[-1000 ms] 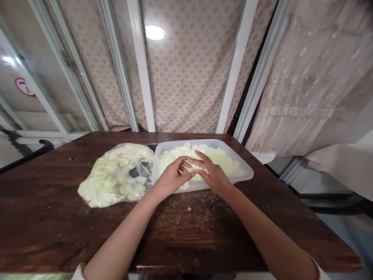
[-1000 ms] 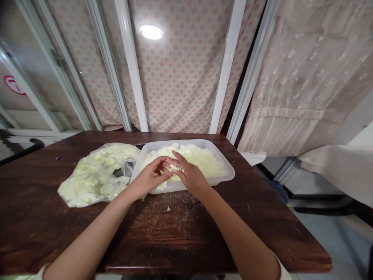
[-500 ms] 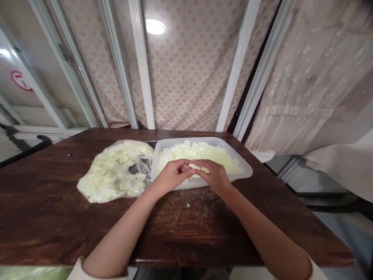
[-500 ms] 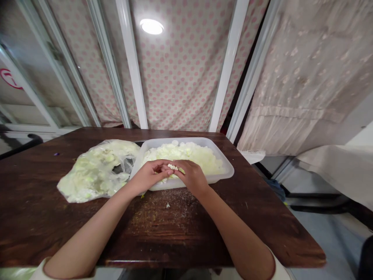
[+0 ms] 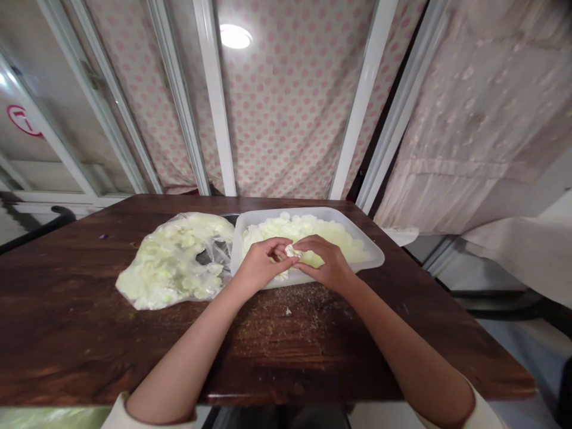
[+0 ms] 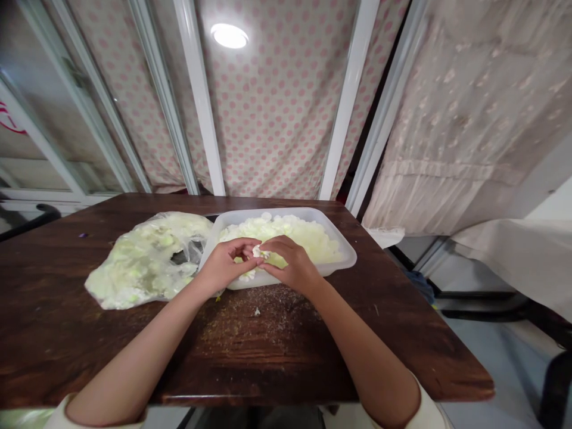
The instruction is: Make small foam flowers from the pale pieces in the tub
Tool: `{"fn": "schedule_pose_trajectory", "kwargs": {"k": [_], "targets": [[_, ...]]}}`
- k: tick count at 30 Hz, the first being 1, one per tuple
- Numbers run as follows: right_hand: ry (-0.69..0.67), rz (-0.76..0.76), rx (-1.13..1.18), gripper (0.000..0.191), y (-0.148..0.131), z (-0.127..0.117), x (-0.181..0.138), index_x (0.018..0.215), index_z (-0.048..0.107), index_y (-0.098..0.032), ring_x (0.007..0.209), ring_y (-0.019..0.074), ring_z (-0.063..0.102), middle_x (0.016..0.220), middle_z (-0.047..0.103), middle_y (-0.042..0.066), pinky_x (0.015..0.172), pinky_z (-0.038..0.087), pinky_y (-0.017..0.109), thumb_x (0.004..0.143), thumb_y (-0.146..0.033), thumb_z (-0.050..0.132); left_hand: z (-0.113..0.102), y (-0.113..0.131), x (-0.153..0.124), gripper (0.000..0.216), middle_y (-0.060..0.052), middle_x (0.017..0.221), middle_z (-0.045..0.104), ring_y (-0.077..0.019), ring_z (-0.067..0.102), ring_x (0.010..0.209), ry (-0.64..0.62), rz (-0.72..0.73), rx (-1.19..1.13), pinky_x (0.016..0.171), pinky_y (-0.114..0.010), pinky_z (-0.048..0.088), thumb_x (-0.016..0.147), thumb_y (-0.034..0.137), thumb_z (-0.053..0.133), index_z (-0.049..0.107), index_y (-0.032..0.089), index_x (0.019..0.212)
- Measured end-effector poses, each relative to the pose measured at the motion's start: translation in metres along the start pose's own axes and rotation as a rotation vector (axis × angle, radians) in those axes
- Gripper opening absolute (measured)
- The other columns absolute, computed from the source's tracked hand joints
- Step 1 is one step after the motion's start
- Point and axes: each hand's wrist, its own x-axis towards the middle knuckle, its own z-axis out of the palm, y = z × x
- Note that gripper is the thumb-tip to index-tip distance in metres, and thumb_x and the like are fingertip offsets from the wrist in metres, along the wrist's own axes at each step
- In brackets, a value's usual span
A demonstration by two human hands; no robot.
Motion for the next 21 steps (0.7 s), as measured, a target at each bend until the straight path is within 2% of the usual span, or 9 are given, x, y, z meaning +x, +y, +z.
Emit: {"fn": "schedule_pose_trajectory", "kwargs": {"k": [5, 11, 14, 21], "targets": [[-0.001, 0.088, 0.013, 0.021, 0.0008, -0.0014, 0.0002, 0.099, 0.057, -0.02, 0.083, 0.0149, 0.056, 0.092, 0.06, 0.006, 0.071, 0.049, 0.031, 0.08, -0.014, 0.051, 0.0001, 0.0033, -0.0006, 0.032, 0.0, 0.07, 0.057, -0.009, 0.051, 0.062, -0.007, 0.007, 0.065, 0.06, -0.022, 0.043, 0.068, 0.025, 0.064, 0.06, 0.013, 0.097], [-0.005, 0.121, -0.054, 0.003, 0.005, 0.0041, 0.001, 0.08, 0.058, -0.019, 0.077, 0.0154, 0.054, 0.079, 0.056, 0.004, 0.07, 0.045, 0.03, 0.08, -0.019, 0.055, 0.0002, 0.0038, -0.0012, 0.029, 0.001, 0.07, 0.055, -0.0097, 0.051, 0.064, -0.043, 0.022, 0.125, 0.06, -0.022, 0.043, 0.068, 0.025, 0.063, 0.06, 0.016, 0.095], [-0.041, 0.153, -0.054, 0.006, 0.0043, 0.0032, 0.0021, 0.077, 0.055, -0.019, 0.077, 0.0154, 0.052, 0.077, 0.054, 0.003, 0.07, 0.043, 0.03, 0.082, -0.017, 0.052, 0.0007, 0.0053, -0.0017, 0.028, 0.001, 0.071, 0.054, -0.0091, 0.05, 0.063, -0.048, 0.005, 0.123, 0.06, -0.022, 0.043, 0.067, 0.025, 0.063, 0.059, 0.015, 0.093], [-0.075, 0.332, 0.039, 0.006, 0.0007, -0.001, 0.0042, 0.076, 0.051, -0.019, 0.072, 0.012, 0.05, 0.079, 0.051, 0.001, 0.06, 0.039, 0.023, 0.082, -0.016, 0.048, 0.003, 0.0044, -0.0021, 0.032, 0.001, 0.074, 0.053, -0.0085, 0.049, 0.062, -0.043, -0.003, 0.126, 0.061, -0.022, 0.043, 0.066, 0.023, 0.062, 0.054, 0.015, 0.096]]}}
